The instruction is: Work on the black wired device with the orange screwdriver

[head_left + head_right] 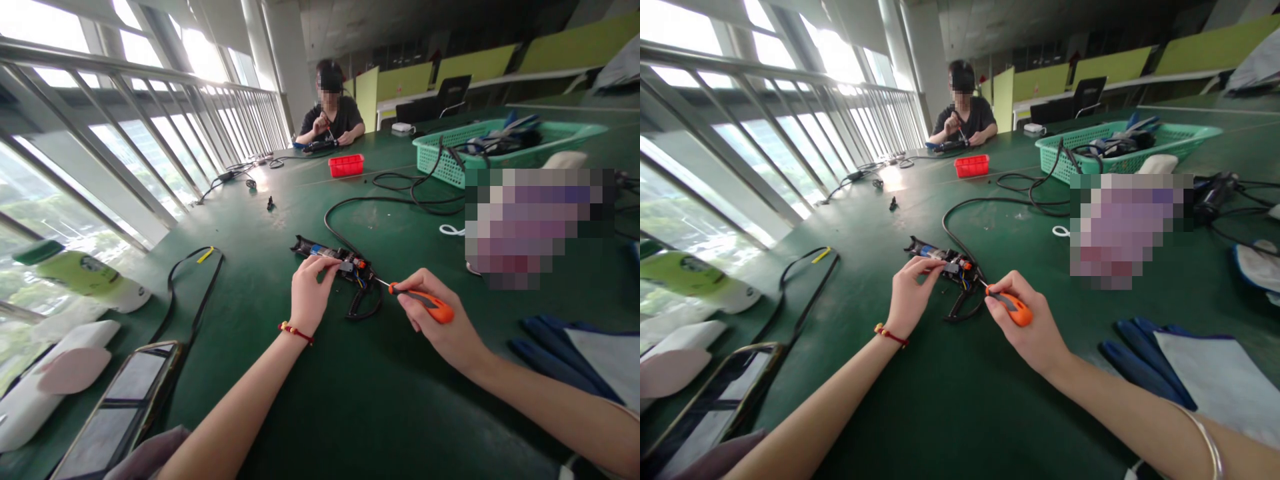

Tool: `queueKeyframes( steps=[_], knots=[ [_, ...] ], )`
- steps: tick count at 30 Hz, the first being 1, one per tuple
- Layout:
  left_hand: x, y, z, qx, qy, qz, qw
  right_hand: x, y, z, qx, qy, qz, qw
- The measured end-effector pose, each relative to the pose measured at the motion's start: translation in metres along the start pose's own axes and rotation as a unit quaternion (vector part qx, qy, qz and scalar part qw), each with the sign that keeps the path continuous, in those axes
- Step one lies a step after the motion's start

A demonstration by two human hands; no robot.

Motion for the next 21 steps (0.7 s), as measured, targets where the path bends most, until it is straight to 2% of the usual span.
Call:
queueKeyframes(
  steps=[4, 10, 15, 21],
  knots=[
    [0.001, -0.007, -0.004, -0.020, 0.018, 0.027, 0.999, 0.002, -0.001, -0.001, 0.003, -0.004, 0.014, 1.000],
    [0.003, -0.005, -0.007, -0.001, 0.014, 0.044, 0.999, 0.005, -0.004, -0.002, -0.002, -0.004, 0.010, 1.000],
    [0.001, 0.003, -0.006, 0.031, 0.015, -0.046, 0.998, 0.006, -0.006, -0.002, 0.000, -0.008, 0.008, 1.000],
    [0.006, 0.014, -0.004, 0.058, -0.011, -0.161, 0.985, 0.006, -0.008, -0.002, -0.006, -0.007, 0.011, 1.000]
  ],
)
Point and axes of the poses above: each hand's wrist, its own z-axis away from the middle knuckle, its own x-axis out of the palm, y = z × x, the point moved 6 cm from there along -z, towards the middle knuckle, and after that the axes turned 12 degrees about -y, right-handed, at the moved point
